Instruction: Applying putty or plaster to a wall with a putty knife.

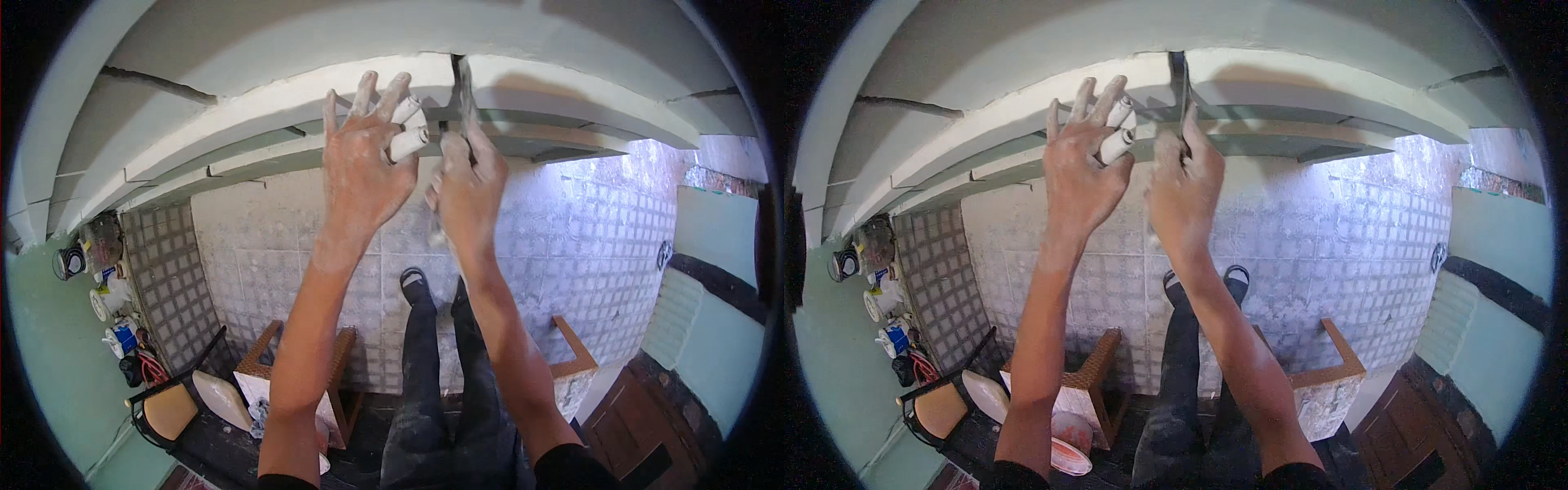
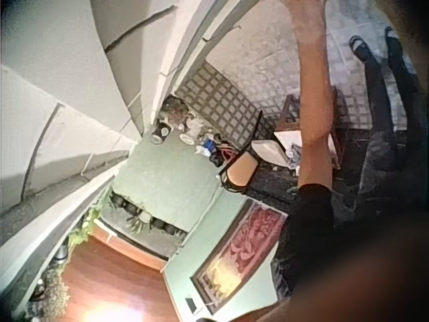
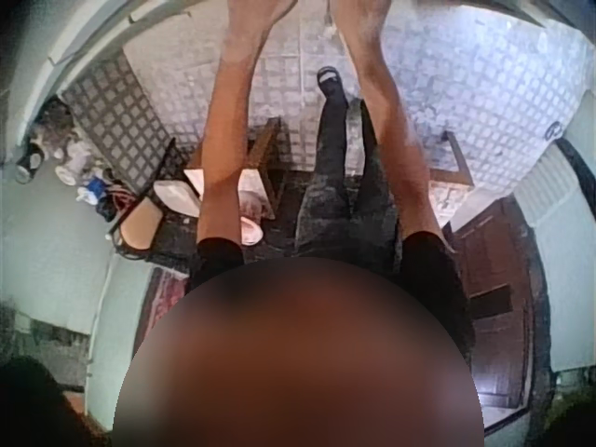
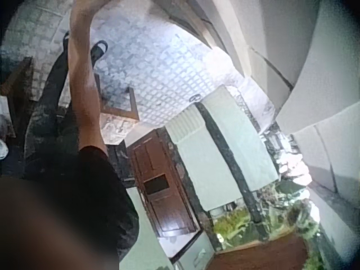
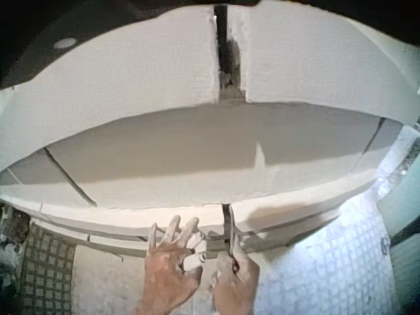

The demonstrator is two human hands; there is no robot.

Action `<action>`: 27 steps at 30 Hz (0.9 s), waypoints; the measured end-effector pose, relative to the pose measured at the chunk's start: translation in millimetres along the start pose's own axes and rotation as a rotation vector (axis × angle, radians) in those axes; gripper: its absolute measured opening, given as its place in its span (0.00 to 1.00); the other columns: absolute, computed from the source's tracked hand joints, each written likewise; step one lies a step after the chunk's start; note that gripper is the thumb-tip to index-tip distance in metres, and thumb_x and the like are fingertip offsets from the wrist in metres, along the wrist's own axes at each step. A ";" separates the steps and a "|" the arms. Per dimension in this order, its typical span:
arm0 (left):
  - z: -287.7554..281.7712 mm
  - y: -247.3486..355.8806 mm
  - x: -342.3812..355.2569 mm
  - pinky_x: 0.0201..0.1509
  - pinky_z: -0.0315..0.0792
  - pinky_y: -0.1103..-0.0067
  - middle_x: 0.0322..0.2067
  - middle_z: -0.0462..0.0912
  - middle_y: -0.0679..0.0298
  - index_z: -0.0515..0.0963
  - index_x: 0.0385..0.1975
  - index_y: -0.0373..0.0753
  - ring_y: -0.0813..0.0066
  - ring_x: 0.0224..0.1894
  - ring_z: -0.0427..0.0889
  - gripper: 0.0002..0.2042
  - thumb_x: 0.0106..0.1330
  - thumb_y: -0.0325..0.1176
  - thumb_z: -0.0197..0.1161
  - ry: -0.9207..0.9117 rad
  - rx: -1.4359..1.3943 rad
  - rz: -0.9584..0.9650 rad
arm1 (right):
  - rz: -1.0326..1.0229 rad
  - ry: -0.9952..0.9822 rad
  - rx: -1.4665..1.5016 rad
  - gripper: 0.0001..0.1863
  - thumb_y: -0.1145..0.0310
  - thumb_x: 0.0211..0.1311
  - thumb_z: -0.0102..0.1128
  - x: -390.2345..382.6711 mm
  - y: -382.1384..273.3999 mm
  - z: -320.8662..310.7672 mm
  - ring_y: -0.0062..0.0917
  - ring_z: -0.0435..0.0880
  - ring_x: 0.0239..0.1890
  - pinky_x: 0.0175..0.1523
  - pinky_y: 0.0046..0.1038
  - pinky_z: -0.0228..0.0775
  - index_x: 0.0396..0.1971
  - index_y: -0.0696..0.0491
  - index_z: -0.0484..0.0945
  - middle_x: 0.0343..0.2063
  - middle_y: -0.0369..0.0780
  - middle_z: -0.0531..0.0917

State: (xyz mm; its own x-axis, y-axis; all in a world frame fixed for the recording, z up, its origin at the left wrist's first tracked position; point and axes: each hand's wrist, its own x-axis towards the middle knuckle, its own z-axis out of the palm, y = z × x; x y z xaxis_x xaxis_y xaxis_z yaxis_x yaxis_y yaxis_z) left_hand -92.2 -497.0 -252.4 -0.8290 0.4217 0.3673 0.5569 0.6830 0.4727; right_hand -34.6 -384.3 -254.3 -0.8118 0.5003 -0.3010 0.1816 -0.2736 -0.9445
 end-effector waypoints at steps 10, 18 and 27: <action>-1.0 -0.9 0.0 0.76 0.44 0.55 0.59 0.77 0.69 0.86 0.33 0.36 0.61 0.68 0.67 0.14 0.46 0.23 0.61 -0.016 -0.010 -0.001 | 0.073 0.009 0.083 0.18 0.71 0.67 0.46 0.3 -3.8 7.4 0.11 0.65 0.13 0.15 0.20 0.59 0.52 0.63 0.76 0.14 0.31 0.67; -4.5 -0.9 3.2 0.76 0.44 0.55 0.58 0.78 0.69 0.85 0.31 0.36 0.61 0.68 0.67 0.12 0.45 0.23 0.61 0.013 -0.008 0.004 | -0.119 -0.010 0.058 0.16 0.71 0.67 0.47 9.2 0.7 13.8 0.13 0.67 0.12 0.16 0.22 0.61 0.48 0.64 0.76 0.13 0.32 0.69; 1.2 0.7 2.2 0.75 0.43 0.54 0.59 0.78 0.68 0.85 0.32 0.36 0.60 0.69 0.66 0.13 0.45 0.24 0.63 0.033 -0.018 0.011 | -0.059 0.013 0.086 0.13 0.71 0.67 0.49 0.7 -1.0 8.4 0.12 0.68 0.13 0.15 0.20 0.61 0.43 0.63 0.78 0.14 0.32 0.70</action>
State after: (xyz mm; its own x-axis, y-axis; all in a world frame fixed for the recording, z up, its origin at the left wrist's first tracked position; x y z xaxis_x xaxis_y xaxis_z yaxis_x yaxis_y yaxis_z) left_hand -93.7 -494.9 -252.3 -0.8208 0.4093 0.3985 0.5671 0.6674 0.4827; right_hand -39.9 -390.5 -252.5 -0.8123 0.5283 -0.2472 0.0845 -0.3127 -0.9461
